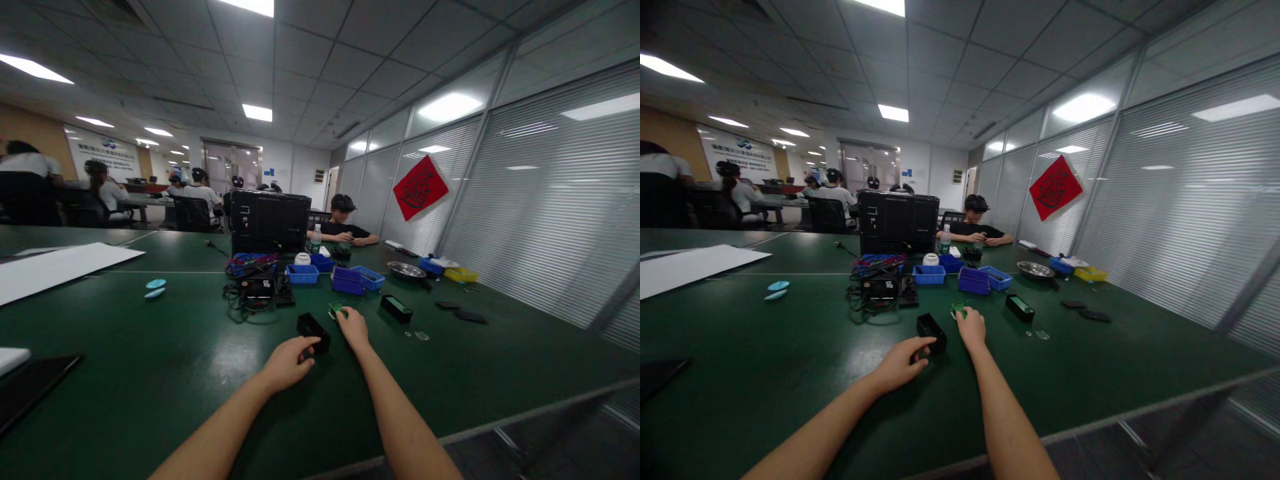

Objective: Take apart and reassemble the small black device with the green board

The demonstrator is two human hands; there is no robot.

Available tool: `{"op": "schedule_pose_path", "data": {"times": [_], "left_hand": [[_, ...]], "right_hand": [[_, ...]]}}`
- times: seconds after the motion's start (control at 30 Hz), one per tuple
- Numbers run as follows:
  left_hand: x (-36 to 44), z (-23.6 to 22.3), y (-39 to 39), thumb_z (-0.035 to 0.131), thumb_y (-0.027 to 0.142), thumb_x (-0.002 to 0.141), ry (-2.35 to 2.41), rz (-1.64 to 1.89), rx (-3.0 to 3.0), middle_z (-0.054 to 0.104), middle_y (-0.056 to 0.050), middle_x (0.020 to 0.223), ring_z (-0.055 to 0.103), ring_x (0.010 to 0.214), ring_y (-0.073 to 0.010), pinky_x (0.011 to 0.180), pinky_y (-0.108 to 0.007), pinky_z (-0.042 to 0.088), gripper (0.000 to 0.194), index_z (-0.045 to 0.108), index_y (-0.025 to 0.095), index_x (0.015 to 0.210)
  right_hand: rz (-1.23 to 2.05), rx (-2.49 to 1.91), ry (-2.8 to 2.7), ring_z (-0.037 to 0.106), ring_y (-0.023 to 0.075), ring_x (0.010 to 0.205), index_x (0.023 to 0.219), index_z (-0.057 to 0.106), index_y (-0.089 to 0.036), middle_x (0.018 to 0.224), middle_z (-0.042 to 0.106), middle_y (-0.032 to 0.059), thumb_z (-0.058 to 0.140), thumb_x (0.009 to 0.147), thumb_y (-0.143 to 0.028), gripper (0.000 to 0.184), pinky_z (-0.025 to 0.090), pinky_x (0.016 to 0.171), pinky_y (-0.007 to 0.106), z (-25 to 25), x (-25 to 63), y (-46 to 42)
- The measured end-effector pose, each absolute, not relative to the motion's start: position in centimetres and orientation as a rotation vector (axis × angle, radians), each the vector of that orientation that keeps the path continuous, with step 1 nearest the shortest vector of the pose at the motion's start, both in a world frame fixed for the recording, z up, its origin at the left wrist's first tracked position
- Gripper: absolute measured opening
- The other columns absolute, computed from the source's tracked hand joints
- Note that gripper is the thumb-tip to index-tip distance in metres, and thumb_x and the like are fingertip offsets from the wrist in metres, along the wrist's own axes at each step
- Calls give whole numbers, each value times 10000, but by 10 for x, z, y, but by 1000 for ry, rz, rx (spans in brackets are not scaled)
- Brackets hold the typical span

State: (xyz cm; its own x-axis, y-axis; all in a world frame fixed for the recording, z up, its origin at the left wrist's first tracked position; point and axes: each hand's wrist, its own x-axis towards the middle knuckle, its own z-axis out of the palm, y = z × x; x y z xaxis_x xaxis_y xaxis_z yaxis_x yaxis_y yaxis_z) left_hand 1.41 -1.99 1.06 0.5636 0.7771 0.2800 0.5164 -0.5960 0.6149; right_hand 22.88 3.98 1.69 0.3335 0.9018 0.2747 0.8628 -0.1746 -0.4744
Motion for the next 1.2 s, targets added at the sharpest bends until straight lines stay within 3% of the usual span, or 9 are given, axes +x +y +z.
{"op": "schedule_pose_path", "data": {"times": [0.13, 0.3, 0.43, 0.7, 0.93, 1.07, 1.2], "left_hand": [[14, 11, -20, 517, 208, 701, 1030, 722, 2352, 595, 27, 999, 498, 761, -115, 760, -241, 396, 530, 450, 300, 1219], [14, 14, -24, 532, 207, 695, 928, 700, 2386, 599, 44, 1049, 500, 807, -125, 783, -252, 396, 582, 412, 328, 1251], [14, 17, -27, 534, 203, 691, 904, 700, 2389, 597, 51, 1078, 505, 815, -130, 790, -262, 398, 575, 426, 336, 1240], [15, 12, -22, 544, 212, 705, 990, 879, 2415, 564, -3, 1110, 477, 1016, -169, 931, -301, 336, 407, 554, 271, 1108], [9, 0, 0, 528, 152, 696, 1471, 1090, 2191, 569, -32, 1060, 493, 1024, -172, 920, -302, 349, 180, 567, 200, 865], [5, -4, 7, 536, 178, 704, 1547, 1039, 2094, 565, -30, 1112, 505, 1041, -166, 928, -290, 348, 265, 540, 205, 968], [5, -5, 8, 534, 210, 712, 1527, 999, 2120, 571, -25, 1111, 501, 1047, -169, 927, -284, 342, 307, 535, 213, 1018]], "right_hand": [[-30, -2137, -1588, 531, 262, 980, 1141, 518, -125, 1055, 590, 144, 488, 762, -404, 472, 391, 794, 316, 16, 225, 38], [-31, -2202, -1573, 558, 256, 933, 995, 583, -105, 995, 599, 174, 502, 748, -327, 342, 400, 749, 305, 15, 229, 39], [138, -2101, -1565, 596, 226, 861, 969, 603, -129, 931, 638, 133, 530, 716, -306, 317, 410, 689, 265, 14, 230, 43], [428, -1730, -1663, 604, 181, 791, 923, 644, -146, 871, 666, 61, 584, 637, -229, 304, 425, 689, 237, 8, 222, 47], [268, -1885, -1587, 578, 234, 859, 945, 656, -162, 921, 636, 96, 615, 622, -301, 354, 424, 746, 304, 11, 229, 45], [118, -1817, -1490, 562, 237, 847, 945, 661, -140, 927, 598, 125, 633, 607, -329, 389, 421, 778, 326, 19, 227, 40], [227, -1460, -1320, 552, 178, 720, 1017, 617, -110, 902, 600, 105, 560, 680, -405, 452, 448, 687, 294, 34, 219, 33]]}}
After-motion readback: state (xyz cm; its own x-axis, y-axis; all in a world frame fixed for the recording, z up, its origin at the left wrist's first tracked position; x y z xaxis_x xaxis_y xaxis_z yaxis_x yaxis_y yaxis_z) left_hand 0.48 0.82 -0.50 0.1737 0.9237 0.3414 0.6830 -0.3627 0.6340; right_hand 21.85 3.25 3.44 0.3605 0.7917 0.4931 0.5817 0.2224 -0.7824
